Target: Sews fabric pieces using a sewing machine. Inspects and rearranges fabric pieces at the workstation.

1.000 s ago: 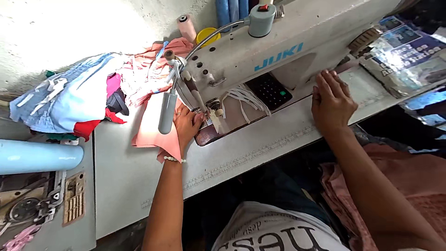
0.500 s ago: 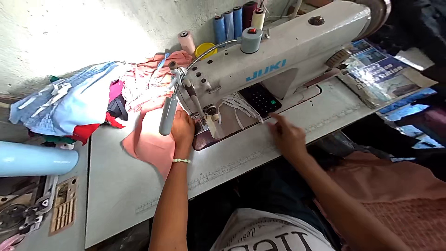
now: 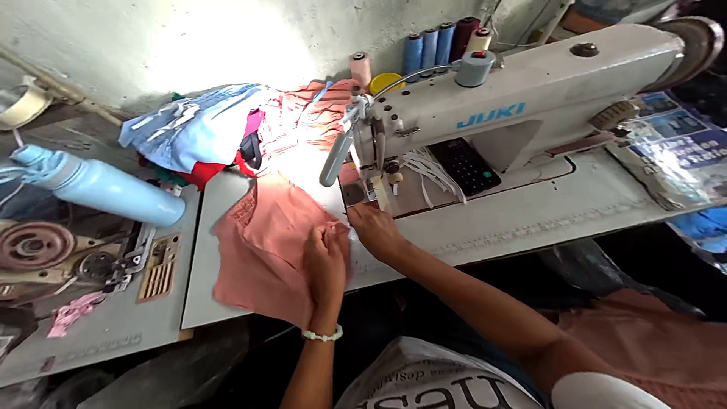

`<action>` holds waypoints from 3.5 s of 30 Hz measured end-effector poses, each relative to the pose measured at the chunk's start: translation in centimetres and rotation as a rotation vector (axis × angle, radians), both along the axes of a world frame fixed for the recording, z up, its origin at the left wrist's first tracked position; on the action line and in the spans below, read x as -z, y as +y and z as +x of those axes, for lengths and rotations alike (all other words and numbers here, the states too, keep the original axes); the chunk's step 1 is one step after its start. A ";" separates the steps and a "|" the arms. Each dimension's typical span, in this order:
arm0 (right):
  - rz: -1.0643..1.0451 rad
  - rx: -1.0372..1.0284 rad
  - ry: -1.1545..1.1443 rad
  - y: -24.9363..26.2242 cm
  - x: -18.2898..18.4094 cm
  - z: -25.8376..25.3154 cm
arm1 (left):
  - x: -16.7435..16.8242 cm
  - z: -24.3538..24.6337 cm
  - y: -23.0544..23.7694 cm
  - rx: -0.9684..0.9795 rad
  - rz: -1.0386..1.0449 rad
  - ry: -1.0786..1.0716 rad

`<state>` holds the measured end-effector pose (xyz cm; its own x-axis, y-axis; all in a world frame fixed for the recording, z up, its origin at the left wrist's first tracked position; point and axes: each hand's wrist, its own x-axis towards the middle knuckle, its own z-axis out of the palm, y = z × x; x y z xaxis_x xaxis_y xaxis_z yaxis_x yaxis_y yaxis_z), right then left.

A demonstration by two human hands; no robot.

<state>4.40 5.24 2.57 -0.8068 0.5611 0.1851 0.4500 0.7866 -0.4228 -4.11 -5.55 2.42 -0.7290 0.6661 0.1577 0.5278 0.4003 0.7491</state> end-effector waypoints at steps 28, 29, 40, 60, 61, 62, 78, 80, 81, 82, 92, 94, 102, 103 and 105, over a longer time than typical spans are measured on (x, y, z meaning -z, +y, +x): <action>-0.894 -0.059 0.557 -0.3 -2.8 8.0 | -5.4 -1.3 -1.4 0.663 0.125 -0.362; -0.969 -0.075 0.601 -0.2 -3.0 9.0 | -5.5 -1.2 -1.9 0.669 0.161 -0.351; -1.197 0.103 0.989 -1.6 -3.8 14.0 | -7.5 1.1 -4.2 0.675 0.223 0.082; -0.806 -0.222 0.759 -2.6 -5.1 18.0 | -8.1 8.1 -3.2 0.676 0.353 0.378; -0.685 -0.267 0.726 -2.6 -5.2 18.5 | -8.3 8.4 -3.1 0.707 0.354 0.377; -0.548 -0.251 0.708 -2.7 -5.3 19.1 | -8.4 8.8 -3.0 0.743 0.357 0.376; 0.165 0.783 0.449 -6.9 -6.8 45.7 | -14.0 15.5 12.8 1.512 0.025 0.537; 0.263 0.932 0.389 -10.0 -8.2 50.3 | -14.0 22.0 14.5 1.569 0.147 0.577; 0.280 0.953 0.412 -12.0 -8.9 52.5 | -13.6 25.1 14.8 1.592 0.231 0.561; 0.265 0.948 0.457 -14.4 -9.3 54.5 | -12.9 27.9 14.9 1.620 0.313 0.520; -0.546 0.880 -0.077 -26.9 -0.7 52.8 | 10.4 37.7 6.6 1.898 0.083 0.340; -0.701 0.784 -0.219 -24.4 1.6 49.7 | 14.3 35.9 4.2 1.979 -0.265 0.332; 0.042 0.419 0.089 -3.3 2.6 29.5 | 15.2 27.6 1.5 1.771 -0.717 -0.082; 0.104 0.354 0.097 -0.9 2.4 27.0 | 15.1 26.7 1.5 1.719 -0.720 -0.101; 0.151 0.237 0.053 2.7 1.9 23.4 | 15.1 25.4 1.4 1.640 -0.688 -0.127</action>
<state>27.82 7.91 0.66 -0.6431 0.6958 0.3197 0.6094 0.7179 -0.3364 21.26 -4.11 -12.73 0.6998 0.5675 -0.4340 0.6270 -0.1967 0.7538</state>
